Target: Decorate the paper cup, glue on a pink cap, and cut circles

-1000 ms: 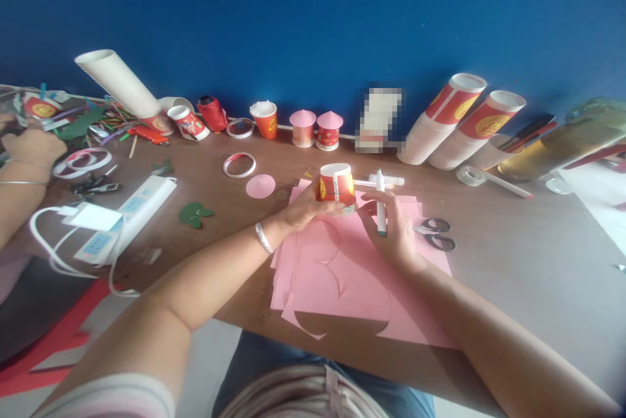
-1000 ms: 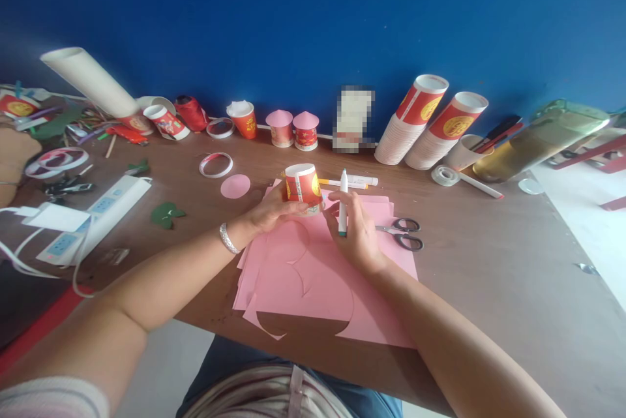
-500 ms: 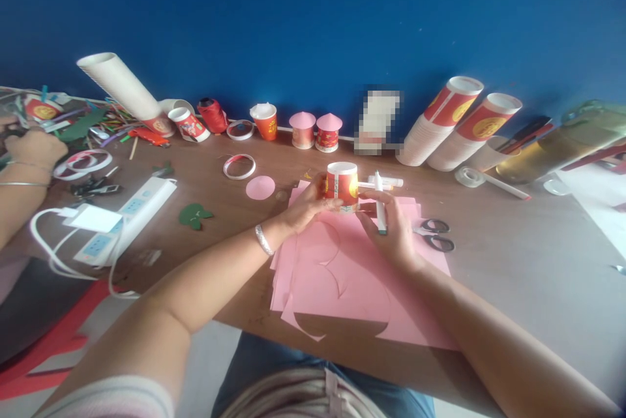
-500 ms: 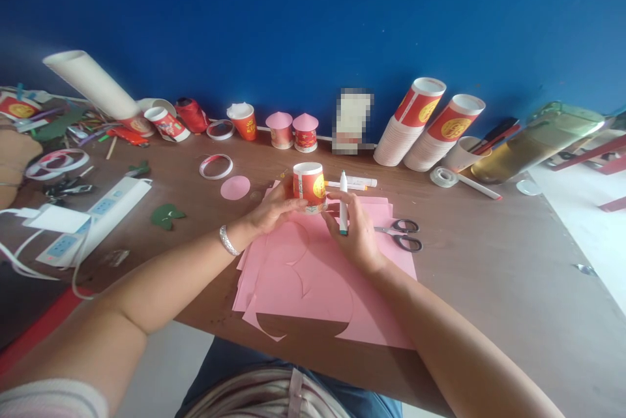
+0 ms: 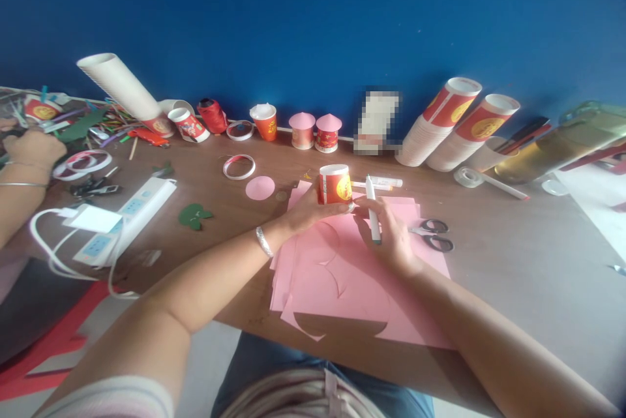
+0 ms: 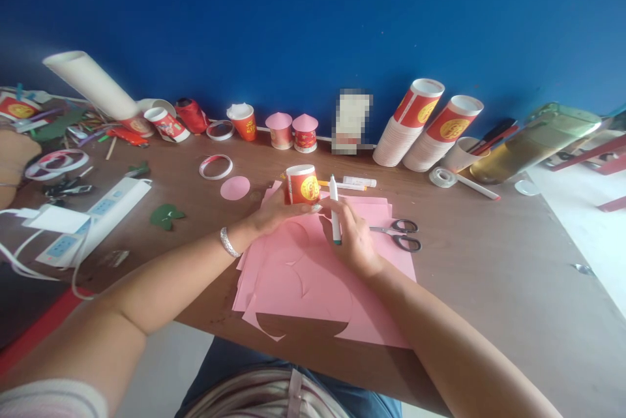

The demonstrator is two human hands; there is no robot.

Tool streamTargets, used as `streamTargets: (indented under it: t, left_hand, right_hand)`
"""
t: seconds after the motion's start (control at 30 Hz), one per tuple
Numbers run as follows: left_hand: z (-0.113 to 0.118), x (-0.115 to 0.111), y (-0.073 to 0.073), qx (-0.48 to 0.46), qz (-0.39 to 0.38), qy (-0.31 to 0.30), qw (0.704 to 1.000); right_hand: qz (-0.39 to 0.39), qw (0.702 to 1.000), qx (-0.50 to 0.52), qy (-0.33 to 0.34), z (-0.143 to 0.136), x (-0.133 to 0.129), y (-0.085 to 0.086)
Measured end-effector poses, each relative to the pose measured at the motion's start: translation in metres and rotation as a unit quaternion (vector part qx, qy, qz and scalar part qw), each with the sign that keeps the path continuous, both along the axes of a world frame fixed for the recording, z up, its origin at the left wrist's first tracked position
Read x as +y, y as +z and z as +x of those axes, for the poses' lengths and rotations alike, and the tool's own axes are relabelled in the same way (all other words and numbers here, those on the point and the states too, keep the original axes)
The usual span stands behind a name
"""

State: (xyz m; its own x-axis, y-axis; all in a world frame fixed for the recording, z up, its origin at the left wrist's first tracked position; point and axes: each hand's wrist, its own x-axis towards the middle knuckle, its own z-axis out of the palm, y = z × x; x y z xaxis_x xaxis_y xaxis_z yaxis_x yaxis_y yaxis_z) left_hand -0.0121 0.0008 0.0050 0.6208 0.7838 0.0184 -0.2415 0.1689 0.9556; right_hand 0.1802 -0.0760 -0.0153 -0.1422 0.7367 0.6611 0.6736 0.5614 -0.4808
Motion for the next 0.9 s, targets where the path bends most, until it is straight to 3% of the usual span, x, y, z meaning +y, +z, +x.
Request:
streamTargets:
  t: [0.17,0.4,0.63,0.9]
  left_hand:
    - [-0.0008,0.0018,-0.0007,-0.010,-0.026,0.006,1.000]
    - [-0.0025,0.0060,-0.0062,-0.026,-0.031,0.013,0.999]
    - [-0.0017,0.0032,0.0002,-0.006,-0.048,-0.006,0.999]
    - [0.0004,0.0052,-0.0075,-0.016,-0.042,0.017,0.999]
  right_hand:
    - [0.039,0.999,-0.023,0.014,-0.0015,-0.0006,0.0011]
    - [0.021,0.998,-0.014,0.060,0.0035,-0.0028,-0.0052]
    - [0.028,0.996,-0.028,0.083,0.0021,-0.0047,-0.0035]
    - [0.038,0.997,-0.022,0.062,0.0064,-0.0037,0.0007]
